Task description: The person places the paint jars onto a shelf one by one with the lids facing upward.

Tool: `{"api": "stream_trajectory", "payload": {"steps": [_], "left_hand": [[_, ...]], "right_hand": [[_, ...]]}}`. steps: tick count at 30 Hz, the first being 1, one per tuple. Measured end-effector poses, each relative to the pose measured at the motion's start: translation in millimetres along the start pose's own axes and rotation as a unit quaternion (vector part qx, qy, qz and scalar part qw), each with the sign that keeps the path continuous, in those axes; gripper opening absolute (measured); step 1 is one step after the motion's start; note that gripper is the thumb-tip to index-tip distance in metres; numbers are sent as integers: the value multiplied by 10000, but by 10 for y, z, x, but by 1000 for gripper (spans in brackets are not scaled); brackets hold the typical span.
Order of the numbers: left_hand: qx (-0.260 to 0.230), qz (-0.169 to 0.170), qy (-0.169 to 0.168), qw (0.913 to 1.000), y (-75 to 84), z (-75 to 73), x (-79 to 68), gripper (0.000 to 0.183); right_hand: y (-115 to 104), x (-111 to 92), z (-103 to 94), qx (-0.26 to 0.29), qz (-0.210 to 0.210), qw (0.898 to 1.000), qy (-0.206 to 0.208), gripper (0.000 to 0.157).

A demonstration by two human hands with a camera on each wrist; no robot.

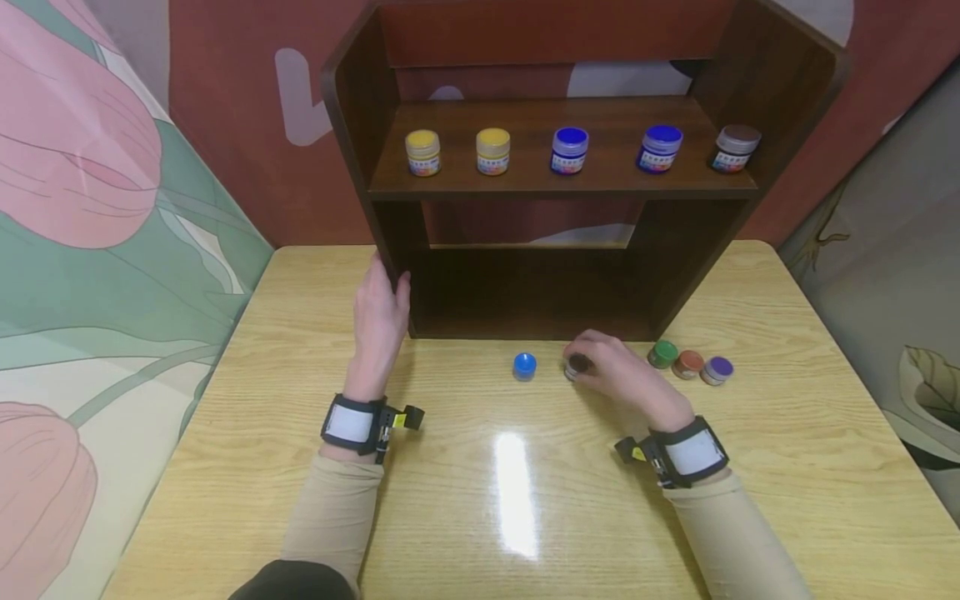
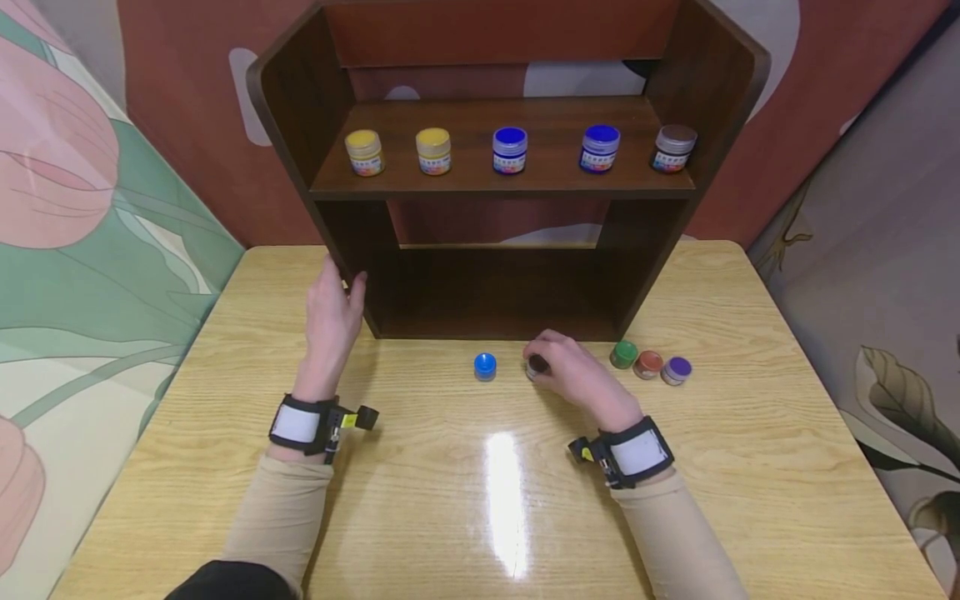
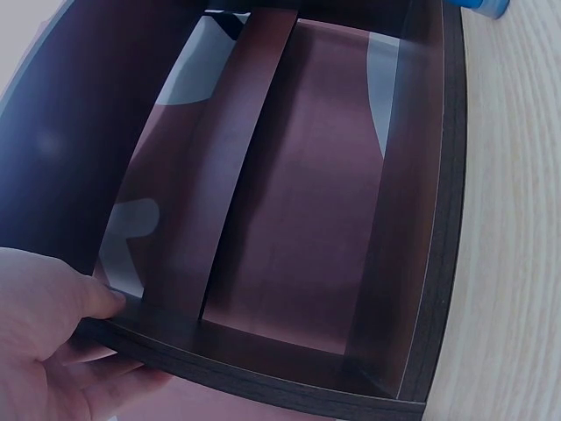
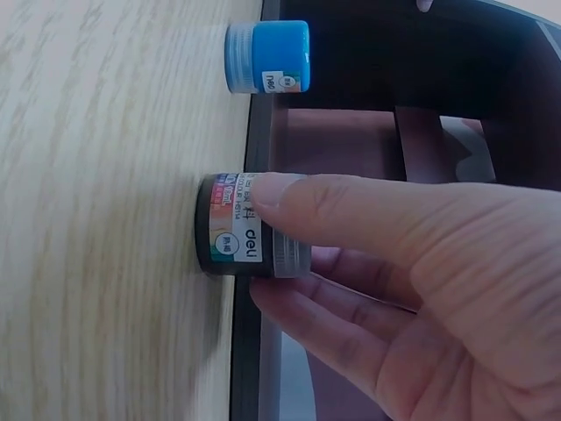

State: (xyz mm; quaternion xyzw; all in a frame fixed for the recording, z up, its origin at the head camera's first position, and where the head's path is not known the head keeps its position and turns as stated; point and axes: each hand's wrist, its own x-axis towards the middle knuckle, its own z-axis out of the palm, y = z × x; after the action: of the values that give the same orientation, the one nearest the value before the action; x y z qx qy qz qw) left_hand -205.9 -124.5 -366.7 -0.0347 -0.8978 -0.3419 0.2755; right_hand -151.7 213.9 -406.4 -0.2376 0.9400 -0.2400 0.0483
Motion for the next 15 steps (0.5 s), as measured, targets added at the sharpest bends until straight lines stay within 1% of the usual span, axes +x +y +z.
{"api": "stream_trajectory", "payload": {"steps": [4, 9, 15], "left_hand": [[16, -31, -15, 10000, -4, 3, 0, 37], [-17, -65, -60, 10000, -14, 12, 4, 38], [-15, -119, -110, 9999, -13, 7, 6, 38]], "right_hand": [[19, -6, -35, -40, -40, 9999, 114, 31], [71, -12, -99, -184, -213, 9987, 431, 31], [131, -24, -165, -232, -145, 9970, 731, 28]]}}
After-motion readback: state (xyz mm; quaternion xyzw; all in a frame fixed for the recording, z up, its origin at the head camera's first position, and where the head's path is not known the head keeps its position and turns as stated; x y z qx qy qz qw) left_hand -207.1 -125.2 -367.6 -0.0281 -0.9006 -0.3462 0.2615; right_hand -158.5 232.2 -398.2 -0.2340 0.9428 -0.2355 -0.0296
